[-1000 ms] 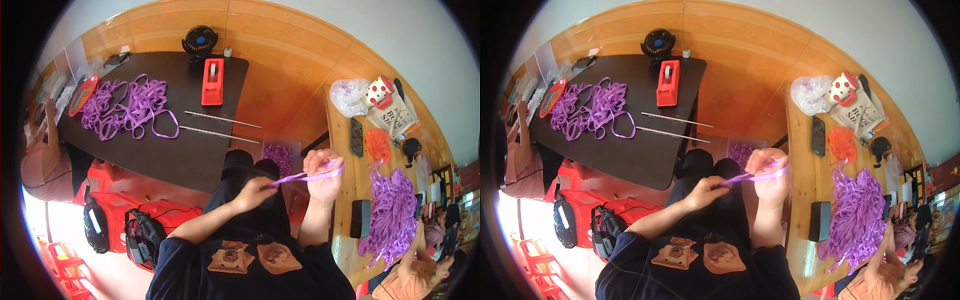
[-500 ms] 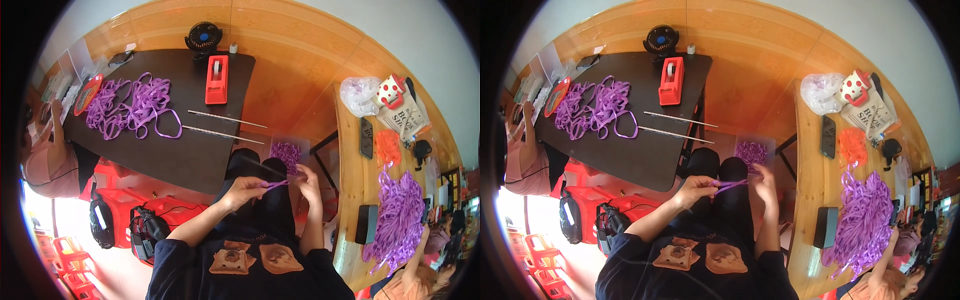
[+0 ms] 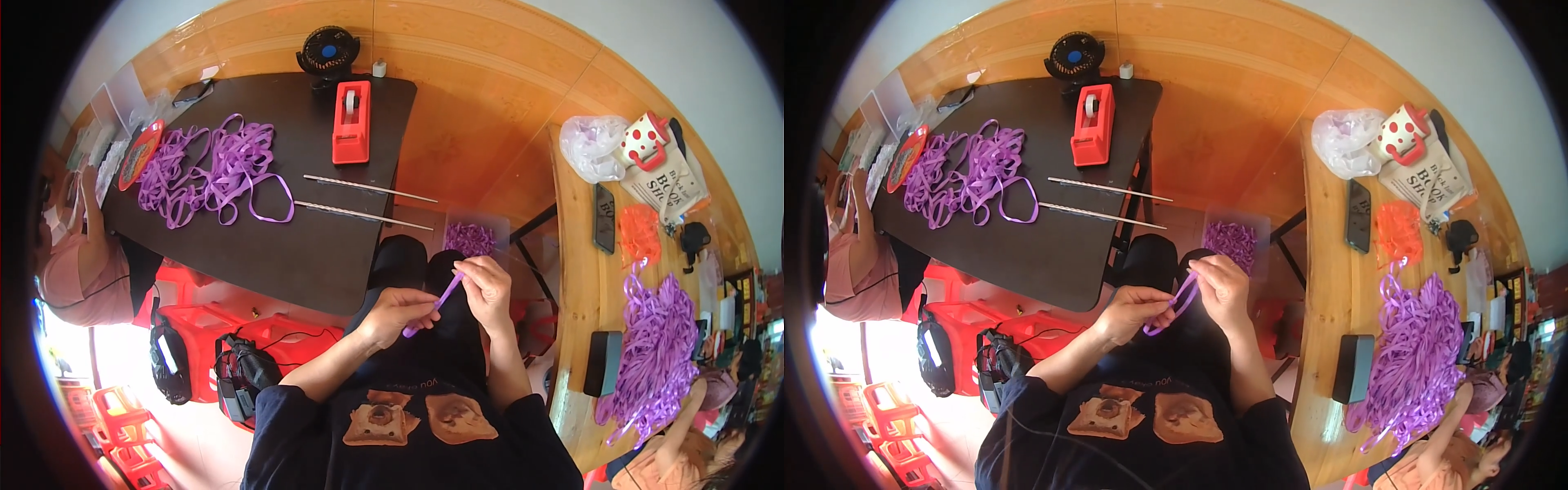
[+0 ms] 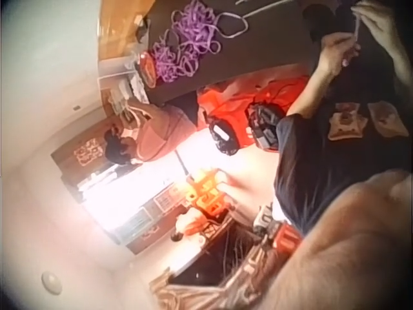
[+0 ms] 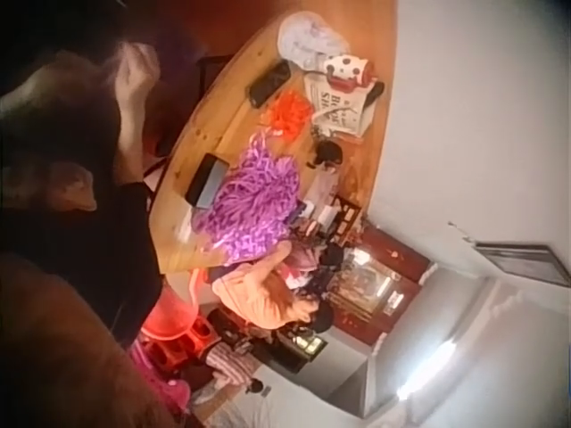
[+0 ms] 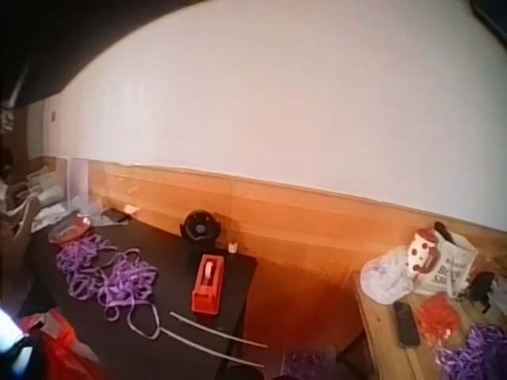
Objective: Making decorative ribbon bows using a metal wire jig and adhesive tape.
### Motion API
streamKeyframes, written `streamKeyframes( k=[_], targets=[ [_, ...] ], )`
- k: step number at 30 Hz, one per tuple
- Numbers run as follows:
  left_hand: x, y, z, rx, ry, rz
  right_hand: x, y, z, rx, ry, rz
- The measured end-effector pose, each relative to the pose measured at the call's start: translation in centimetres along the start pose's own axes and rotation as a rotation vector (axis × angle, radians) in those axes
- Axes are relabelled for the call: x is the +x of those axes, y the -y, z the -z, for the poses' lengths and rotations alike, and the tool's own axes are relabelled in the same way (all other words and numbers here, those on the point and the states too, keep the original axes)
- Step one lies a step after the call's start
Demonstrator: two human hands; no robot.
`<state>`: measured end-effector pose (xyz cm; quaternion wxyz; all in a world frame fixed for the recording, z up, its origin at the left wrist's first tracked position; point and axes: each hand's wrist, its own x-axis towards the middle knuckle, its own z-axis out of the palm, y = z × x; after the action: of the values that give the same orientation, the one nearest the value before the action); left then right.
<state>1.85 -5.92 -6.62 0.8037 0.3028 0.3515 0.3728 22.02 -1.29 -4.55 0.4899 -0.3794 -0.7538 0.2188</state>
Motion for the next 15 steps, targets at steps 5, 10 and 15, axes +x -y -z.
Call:
streamKeyframes(
  k=[5,10,15],
  targets=[
    [0.2,-0.3,-0.2,0.001,0.036,0.012,0.3,0.4,-0.1,-0.368,-0.179,0.184],
    [0.4,-0.5,0.1,-0.075,0.062,0.082,0.8,-0.9,0.6,-0.787,0.054,0.01],
    [0.5,-0.5,0.0,0.04,0.009,0.003,0.0,1.1,2.0,0.196,0.335,-0.14]
  ],
)
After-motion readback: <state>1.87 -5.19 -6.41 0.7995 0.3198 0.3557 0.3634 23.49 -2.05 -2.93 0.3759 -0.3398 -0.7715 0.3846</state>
